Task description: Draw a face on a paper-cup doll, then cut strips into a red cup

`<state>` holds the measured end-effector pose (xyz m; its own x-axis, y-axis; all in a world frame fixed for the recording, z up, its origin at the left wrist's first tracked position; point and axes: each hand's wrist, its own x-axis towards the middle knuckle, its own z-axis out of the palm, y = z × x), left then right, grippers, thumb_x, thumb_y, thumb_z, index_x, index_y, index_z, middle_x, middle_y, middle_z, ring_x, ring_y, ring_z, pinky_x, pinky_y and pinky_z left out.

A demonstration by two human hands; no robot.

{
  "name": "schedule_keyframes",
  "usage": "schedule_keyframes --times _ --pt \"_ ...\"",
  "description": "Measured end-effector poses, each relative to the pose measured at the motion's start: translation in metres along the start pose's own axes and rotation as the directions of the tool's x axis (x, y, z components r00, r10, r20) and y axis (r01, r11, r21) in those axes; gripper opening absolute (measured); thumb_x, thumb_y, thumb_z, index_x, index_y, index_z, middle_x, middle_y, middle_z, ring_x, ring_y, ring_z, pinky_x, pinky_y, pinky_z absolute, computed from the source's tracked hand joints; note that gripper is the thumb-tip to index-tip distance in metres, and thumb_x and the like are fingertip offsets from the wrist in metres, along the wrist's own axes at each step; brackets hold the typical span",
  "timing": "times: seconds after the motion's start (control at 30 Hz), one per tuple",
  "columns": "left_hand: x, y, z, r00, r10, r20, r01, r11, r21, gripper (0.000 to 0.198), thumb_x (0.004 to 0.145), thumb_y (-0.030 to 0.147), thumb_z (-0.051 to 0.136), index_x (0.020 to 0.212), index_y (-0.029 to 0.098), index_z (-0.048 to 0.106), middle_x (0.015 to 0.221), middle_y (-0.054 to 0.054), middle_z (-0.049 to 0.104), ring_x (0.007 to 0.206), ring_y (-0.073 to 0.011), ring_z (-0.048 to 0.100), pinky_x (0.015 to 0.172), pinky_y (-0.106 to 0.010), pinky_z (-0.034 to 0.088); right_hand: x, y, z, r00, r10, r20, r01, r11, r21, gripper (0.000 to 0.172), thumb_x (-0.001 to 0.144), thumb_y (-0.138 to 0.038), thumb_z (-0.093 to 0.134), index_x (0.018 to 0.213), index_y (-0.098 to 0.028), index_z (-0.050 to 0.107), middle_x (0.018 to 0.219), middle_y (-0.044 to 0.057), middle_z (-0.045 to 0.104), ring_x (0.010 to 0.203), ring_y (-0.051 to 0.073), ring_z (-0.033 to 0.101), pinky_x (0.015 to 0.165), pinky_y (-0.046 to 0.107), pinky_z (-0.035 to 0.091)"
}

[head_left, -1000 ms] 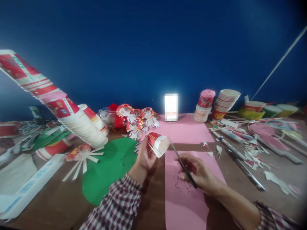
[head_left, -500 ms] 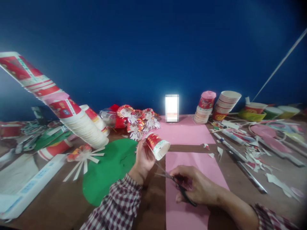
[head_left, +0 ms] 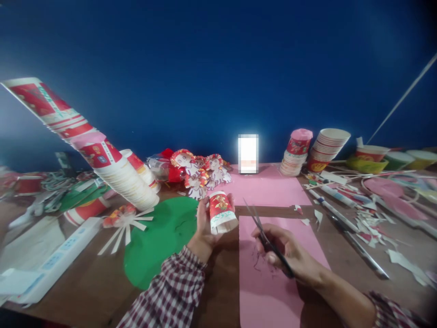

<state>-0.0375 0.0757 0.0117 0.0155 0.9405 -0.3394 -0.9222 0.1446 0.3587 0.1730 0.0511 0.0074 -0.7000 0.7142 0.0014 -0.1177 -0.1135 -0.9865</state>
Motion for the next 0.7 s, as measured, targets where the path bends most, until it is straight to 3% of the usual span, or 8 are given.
schedule_keyframes --times 0.2,0.53,0.7 --pt "0.0 0.005 -0.007 0.994 -0.091 0.06 0.089 0.996 0.032 0.043 0.077 0.041 0.053 0.11 0.013 0.057 0.098 -0.012 0.066 0.081 -0.0178 0.065 0.069 -0.028 0.054 0.001 0.001 0.0 1.0 0.02 -0.006 -0.02 0.999 0.029 0.045 0.076 -0.049 0.065 0.107 -0.021 0.052 0.079 0.0 0.051 0.059 0.009 0.043 0.047 0.02 0.035" --pt "0.002 0.007 -0.018 0.954 -0.198 0.224 0.217 0.974 -0.063 0.055 0.08 0.043 0.05 0.129 0.017 0.047 0.105 -0.011 0.062 0.081 -0.0127 0.062 0.071 -0.022 0.051 0.001 0.001 0.001 0.998 0.049 0.042 -0.051 0.998 0.031 0.047 0.076 -0.053 0.065 0.106 -0.02 0.049 0.079 -0.001 0.049 0.054 0.006 0.039 0.045 0.018 0.033" --pt "0.003 0.006 -0.021 0.954 -0.173 0.245 0.194 0.979 -0.063 0.055 0.082 0.041 0.047 0.133 0.02 0.043 0.109 -0.012 0.062 0.087 -0.0154 0.061 0.076 -0.026 0.05 0.001 0.002 -0.001 0.997 0.047 0.056 -0.049 0.998 0.037 0.045 0.077 -0.052 0.064 0.106 -0.02 0.049 0.078 -0.001 0.048 0.053 0.005 0.038 0.045 0.018 0.033"
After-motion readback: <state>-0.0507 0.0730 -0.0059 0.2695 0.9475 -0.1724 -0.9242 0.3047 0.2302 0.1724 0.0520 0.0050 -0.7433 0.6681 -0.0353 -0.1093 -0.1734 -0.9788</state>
